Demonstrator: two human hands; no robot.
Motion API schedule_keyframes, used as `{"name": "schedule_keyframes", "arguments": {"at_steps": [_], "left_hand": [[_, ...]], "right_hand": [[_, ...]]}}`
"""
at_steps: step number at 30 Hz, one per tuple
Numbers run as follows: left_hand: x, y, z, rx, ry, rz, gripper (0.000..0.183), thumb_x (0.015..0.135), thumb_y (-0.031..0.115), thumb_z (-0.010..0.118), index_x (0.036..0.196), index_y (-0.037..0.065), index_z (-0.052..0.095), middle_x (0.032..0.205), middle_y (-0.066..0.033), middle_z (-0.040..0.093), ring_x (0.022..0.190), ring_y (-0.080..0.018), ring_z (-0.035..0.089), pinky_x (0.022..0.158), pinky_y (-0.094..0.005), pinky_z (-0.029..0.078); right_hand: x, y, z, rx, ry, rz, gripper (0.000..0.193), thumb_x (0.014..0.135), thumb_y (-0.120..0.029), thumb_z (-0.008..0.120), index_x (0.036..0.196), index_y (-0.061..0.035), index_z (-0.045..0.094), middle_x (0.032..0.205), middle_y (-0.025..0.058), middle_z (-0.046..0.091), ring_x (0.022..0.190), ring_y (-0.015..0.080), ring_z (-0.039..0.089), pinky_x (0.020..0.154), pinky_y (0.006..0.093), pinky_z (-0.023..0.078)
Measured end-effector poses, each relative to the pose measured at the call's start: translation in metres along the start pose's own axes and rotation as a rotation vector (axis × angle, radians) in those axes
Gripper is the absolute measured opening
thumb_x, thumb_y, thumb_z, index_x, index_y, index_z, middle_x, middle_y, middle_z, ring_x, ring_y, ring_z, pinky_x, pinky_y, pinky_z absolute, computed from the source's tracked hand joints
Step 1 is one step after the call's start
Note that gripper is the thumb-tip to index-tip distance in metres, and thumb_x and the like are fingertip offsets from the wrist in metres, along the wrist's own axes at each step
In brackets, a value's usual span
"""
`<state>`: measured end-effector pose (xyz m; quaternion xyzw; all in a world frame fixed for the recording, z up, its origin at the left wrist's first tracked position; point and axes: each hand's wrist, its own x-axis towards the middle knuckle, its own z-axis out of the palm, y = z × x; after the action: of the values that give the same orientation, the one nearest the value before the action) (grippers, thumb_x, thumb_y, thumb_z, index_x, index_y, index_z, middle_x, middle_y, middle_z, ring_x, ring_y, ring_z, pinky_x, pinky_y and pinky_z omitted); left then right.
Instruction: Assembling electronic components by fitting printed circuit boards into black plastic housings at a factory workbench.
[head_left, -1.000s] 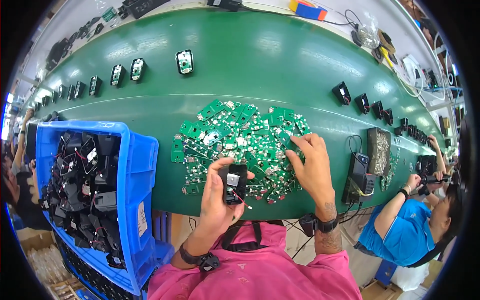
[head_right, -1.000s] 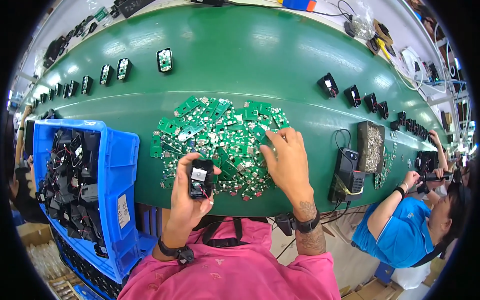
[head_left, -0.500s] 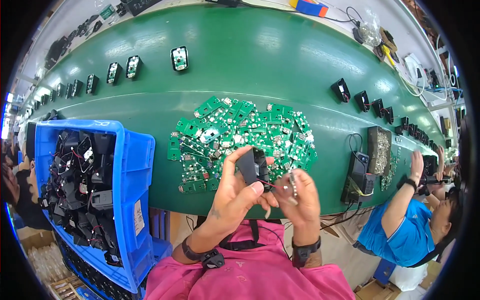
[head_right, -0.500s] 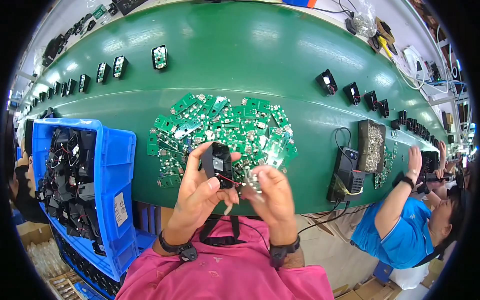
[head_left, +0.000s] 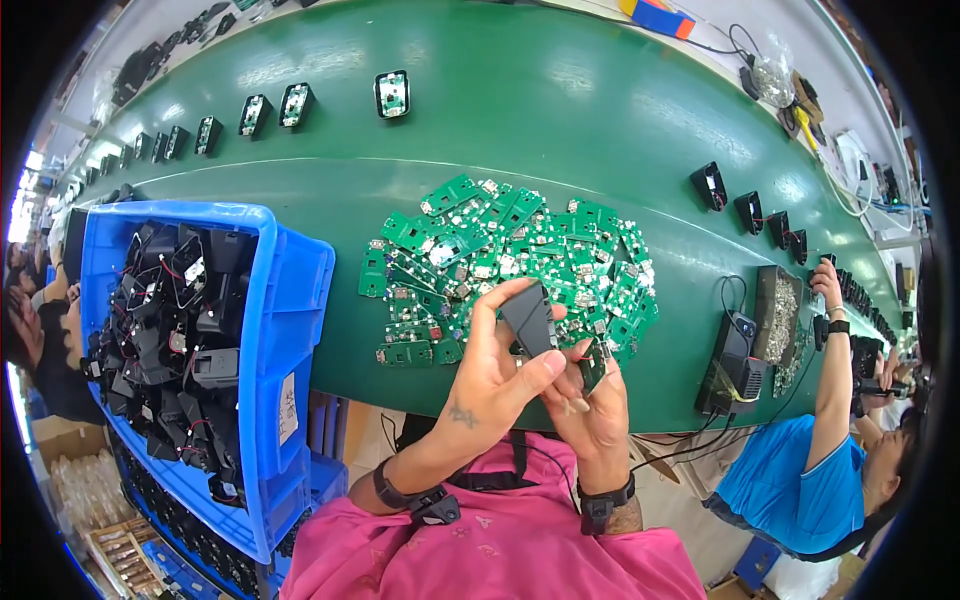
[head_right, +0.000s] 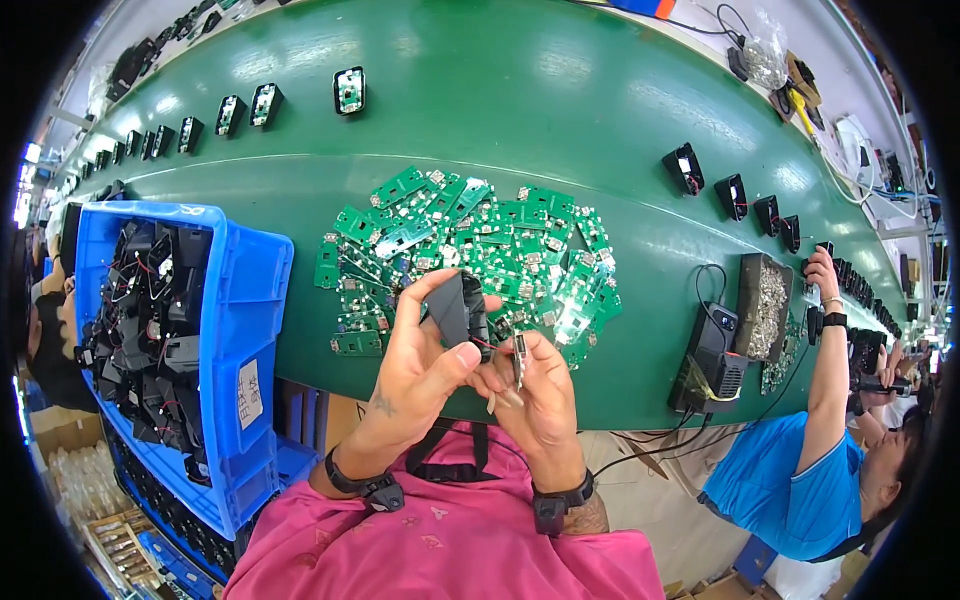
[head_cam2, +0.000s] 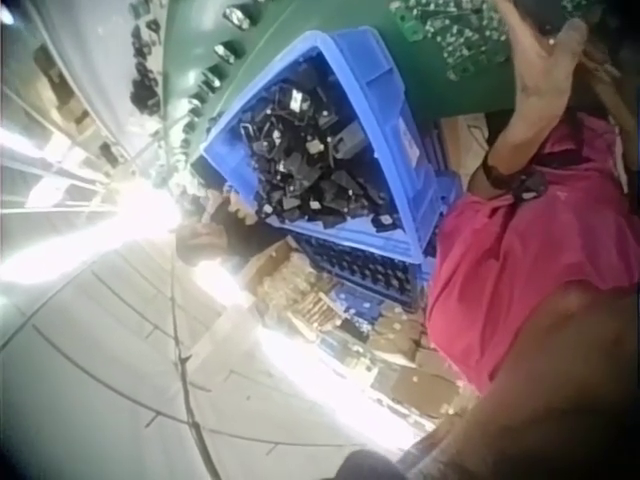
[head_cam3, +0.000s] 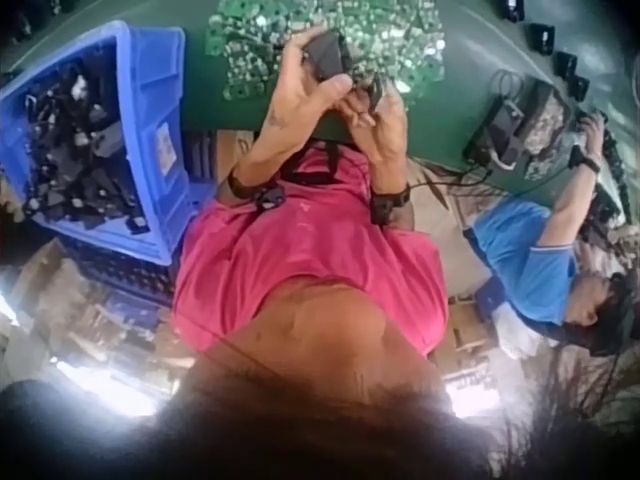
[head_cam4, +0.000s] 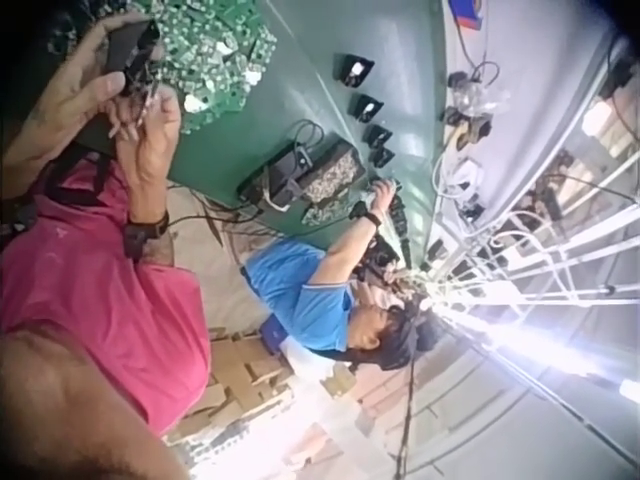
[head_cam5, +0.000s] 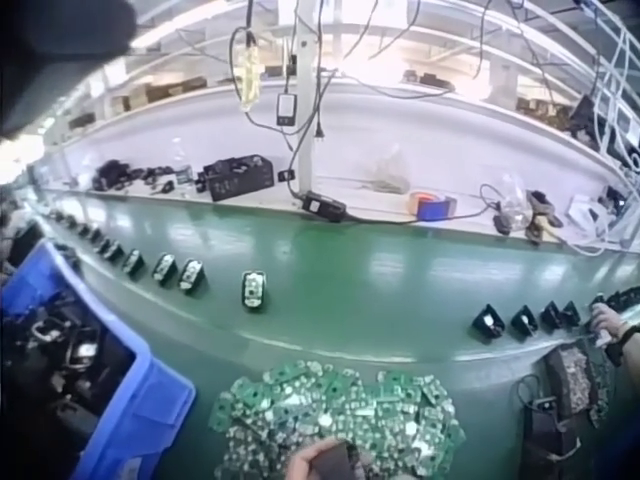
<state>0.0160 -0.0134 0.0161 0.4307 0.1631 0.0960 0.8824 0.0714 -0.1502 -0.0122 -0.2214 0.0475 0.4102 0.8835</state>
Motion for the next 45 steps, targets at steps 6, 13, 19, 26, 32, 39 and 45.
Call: {"name": "schedule_keyframes", "arguments": {"at_steps": [6, 13, 19, 26, 32, 39, 45], "left_hand": [[-0.003, 0.019, 0.003, -0.055, -0.162, -0.154, 0.069, 0.086, -0.004, 0.057, 0.145, 0.008, 0.022, 0.130, -0.0174, 0.046, 0.068, -0.0132, 0.058, 0.056, -0.0259, 0.051], [-0.006, 0.013, -0.001, 0.138, -0.168, -0.180, 0.058, 0.088, -0.001, 0.055, 0.140, 0.007, 0.030, 0.112, -0.0102, 0.049, 0.067, -0.0102, 0.053, 0.059, -0.0261, 0.049], [-0.006, -0.004, -0.006, 0.331, -0.118, -0.113, 0.055, 0.094, 0.005, 0.052, 0.141, 0.006, 0.024, 0.114, -0.0133, 0.051, 0.085, -0.0184, 0.058, 0.075, -0.0323, 0.049], [-0.004, -0.010, -0.008, 0.580, -0.143, 0.101, 0.055, 0.094, 0.007, 0.052, 0.142, 0.008, 0.024, 0.112, -0.0104, 0.049, 0.077, -0.0101, 0.052, 0.063, -0.0261, 0.044], [-0.005, -0.004, -0.005, 0.288, -0.107, -0.057, 0.062, 0.088, 0.001, 0.050, 0.143, 0.008, 0.024, 0.114, -0.0109, 0.048, 0.076, -0.0104, 0.049, 0.063, -0.0269, 0.044], [-0.006, 0.000, -0.008, 0.408, -0.075, 0.112, 0.068, 0.082, -0.001, 0.049, 0.143, 0.005, 0.022, 0.121, -0.0108, 0.046, 0.088, -0.0127, 0.051, 0.076, -0.0284, 0.045], [-0.003, 0.007, -0.010, 0.561, -0.283, 0.196, 0.067, 0.083, -0.001, 0.050, 0.143, 0.004, 0.021, 0.124, -0.0174, 0.045, 0.110, -0.0263, 0.050, 0.098, -0.0393, 0.040]], "right_hand": [[-0.005, -0.002, 0.000, -0.625, 0.213, -0.355, 0.012, 0.098, -0.009, 0.057, 0.107, -0.0002, 0.059, 0.086, 0.0034, 0.064, 0.065, 0.0051, 0.053, 0.054, 0.0197, 0.039], [0.002, -0.026, 0.019, -1.460, 0.062, -0.583, 0.022, 0.087, -0.002, 0.069, 0.108, -0.0012, 0.061, 0.080, 0.0061, 0.066, 0.063, 0.0098, 0.060, 0.058, 0.0238, 0.047], [-0.004, -0.027, 0.057, -1.520, 0.121, -0.555, 0.014, 0.082, 0.005, 0.068, 0.095, 0.0020, 0.068, 0.075, 0.0061, 0.063, 0.063, 0.0093, 0.056, 0.054, 0.0231, 0.040], [-0.001, -0.018, 0.060, -1.370, 0.056, -0.455, 0.009, 0.083, 0.003, 0.070, 0.091, 0.0031, 0.072, 0.076, 0.0062, 0.064, 0.063, 0.0089, 0.055, 0.054, 0.0227, 0.039], [-0.010, -0.011, 0.053, -1.212, 0.187, -0.448, 0.002, 0.085, 0.002, 0.067, 0.087, 0.0036, 0.068, 0.073, 0.0056, 0.063, 0.063, 0.0093, 0.055, 0.053, 0.0231, 0.040], [-0.008, -0.038, 0.062, -1.689, -0.068, -0.377, 0.003, 0.084, -0.002, 0.067, 0.087, -0.0001, 0.066, 0.071, 0.0101, 0.060, 0.059, 0.0230, 0.059, 0.052, 0.0322, 0.043], [-0.007, -0.055, 0.064, -1.711, -0.242, -0.302, 0.004, 0.084, -0.002, 0.066, 0.087, -0.0009, 0.066, 0.072, 0.0113, 0.060, 0.062, 0.0288, 0.061, 0.055, 0.0371, 0.046]]}}
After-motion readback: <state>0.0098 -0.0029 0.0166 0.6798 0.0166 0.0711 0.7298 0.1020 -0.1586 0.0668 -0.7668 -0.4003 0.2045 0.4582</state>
